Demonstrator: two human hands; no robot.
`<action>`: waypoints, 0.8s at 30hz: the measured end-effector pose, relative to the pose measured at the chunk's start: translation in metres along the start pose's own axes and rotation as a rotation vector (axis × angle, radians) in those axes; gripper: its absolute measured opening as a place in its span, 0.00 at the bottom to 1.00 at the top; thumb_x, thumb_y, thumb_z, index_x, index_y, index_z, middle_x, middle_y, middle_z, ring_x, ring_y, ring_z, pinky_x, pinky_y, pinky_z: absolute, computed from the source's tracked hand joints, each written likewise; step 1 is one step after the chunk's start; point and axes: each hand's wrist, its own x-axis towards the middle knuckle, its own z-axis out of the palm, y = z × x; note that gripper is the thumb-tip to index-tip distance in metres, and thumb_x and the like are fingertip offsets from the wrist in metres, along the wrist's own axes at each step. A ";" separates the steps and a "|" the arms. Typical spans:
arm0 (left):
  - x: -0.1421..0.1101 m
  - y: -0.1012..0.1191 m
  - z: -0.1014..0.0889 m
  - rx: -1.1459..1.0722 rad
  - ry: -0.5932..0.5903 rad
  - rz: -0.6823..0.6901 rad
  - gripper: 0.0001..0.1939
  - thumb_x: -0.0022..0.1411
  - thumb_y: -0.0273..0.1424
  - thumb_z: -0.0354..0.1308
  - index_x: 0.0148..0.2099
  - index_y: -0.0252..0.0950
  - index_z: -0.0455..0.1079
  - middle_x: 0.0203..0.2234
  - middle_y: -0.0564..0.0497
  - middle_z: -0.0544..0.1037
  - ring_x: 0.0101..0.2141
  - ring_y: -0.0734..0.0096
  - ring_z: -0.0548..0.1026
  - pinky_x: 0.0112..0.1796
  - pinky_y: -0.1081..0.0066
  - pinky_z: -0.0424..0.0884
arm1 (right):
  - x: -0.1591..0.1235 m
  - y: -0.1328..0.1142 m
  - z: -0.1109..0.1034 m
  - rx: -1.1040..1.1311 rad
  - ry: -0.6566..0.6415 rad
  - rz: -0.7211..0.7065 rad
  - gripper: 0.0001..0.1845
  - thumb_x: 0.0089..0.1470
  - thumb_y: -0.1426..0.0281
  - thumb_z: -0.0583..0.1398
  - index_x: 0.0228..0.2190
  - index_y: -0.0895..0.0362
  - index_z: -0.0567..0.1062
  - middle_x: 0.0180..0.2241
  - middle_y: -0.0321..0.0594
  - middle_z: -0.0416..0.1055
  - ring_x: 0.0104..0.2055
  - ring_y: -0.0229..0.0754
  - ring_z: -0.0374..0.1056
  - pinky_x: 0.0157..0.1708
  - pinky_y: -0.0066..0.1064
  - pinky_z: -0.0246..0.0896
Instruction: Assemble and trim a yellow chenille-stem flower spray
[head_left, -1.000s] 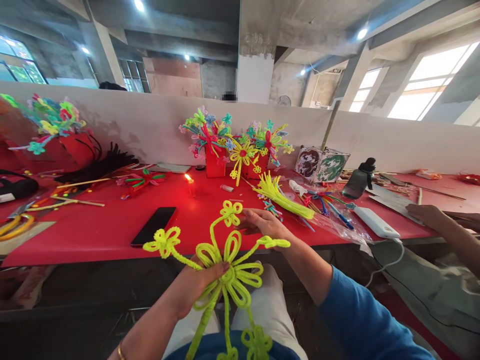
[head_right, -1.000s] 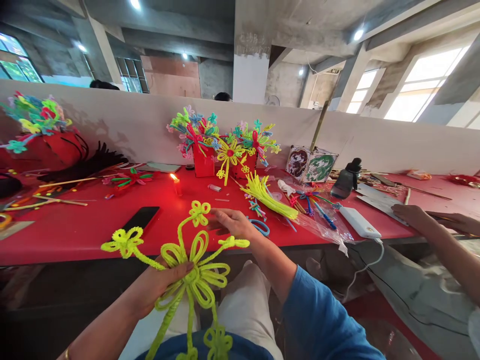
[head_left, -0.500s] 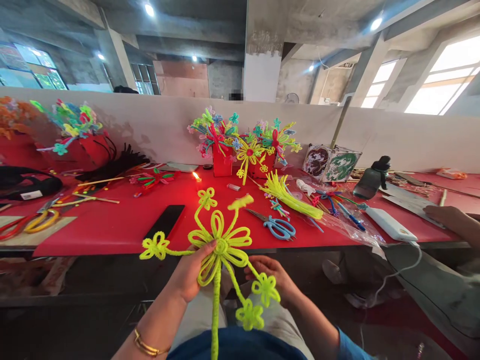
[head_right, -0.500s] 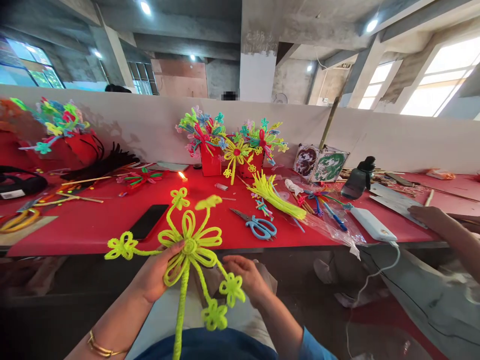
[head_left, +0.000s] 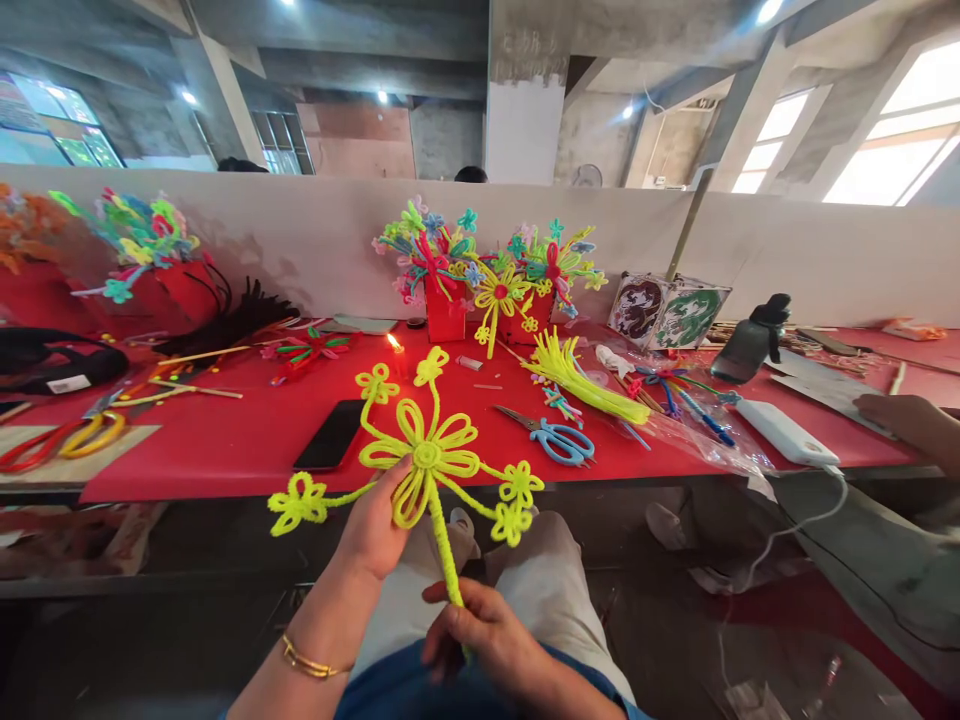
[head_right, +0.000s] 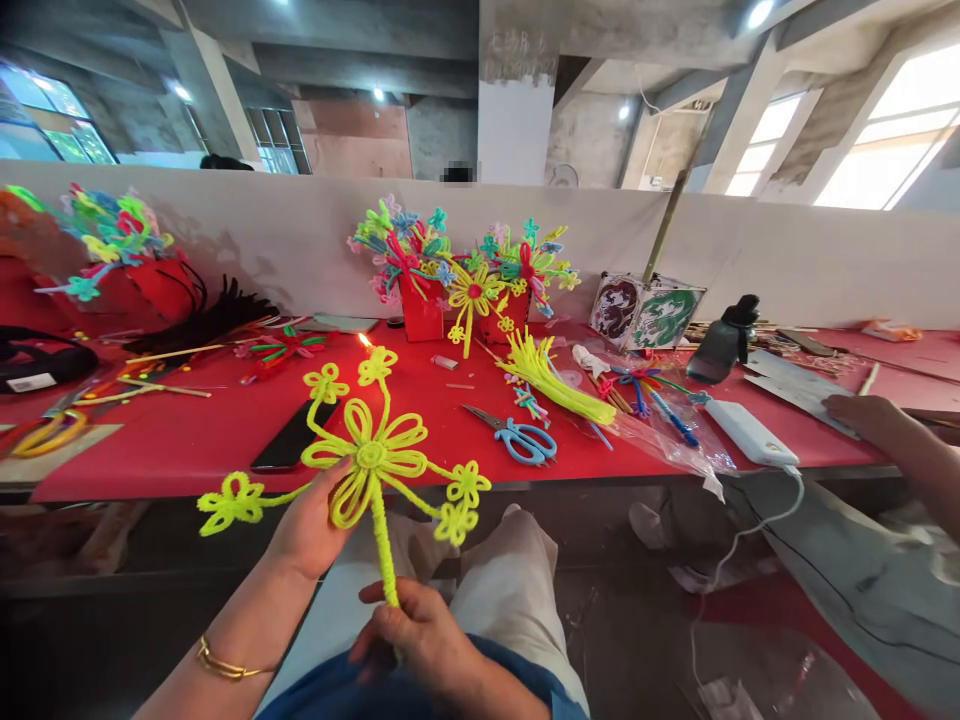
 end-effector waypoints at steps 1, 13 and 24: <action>-0.001 -0.002 -0.001 0.008 -0.029 0.007 0.05 0.54 0.25 0.55 0.33 0.33 0.71 0.24 0.53 0.78 0.26 0.75 0.75 0.28 0.76 0.70 | 0.001 0.000 -0.001 -0.020 0.028 -0.008 0.36 0.38 0.45 0.59 0.39 0.62 0.65 0.20 0.36 0.69 0.15 0.33 0.62 0.17 0.24 0.52; -0.033 -0.052 -0.011 0.478 -0.273 -0.118 0.16 0.46 0.36 0.64 0.39 0.35 0.74 0.34 0.46 0.79 0.38 0.62 0.74 0.42 0.66 0.65 | 0.004 -0.018 -0.014 -0.189 0.313 -0.171 0.28 0.42 0.44 0.55 0.26 0.58 0.64 0.12 0.25 0.57 0.10 0.26 0.46 0.09 0.22 0.38; -0.032 -0.058 -0.017 0.539 -0.201 -0.157 0.21 0.46 0.42 0.61 0.40 0.33 0.73 0.21 0.50 0.77 0.13 0.74 0.67 0.16 0.72 0.62 | 0.001 -0.012 -0.015 -0.156 0.278 -0.184 0.33 0.43 0.43 0.53 0.33 0.61 0.66 0.17 0.32 0.63 0.16 0.32 0.59 0.18 0.25 0.52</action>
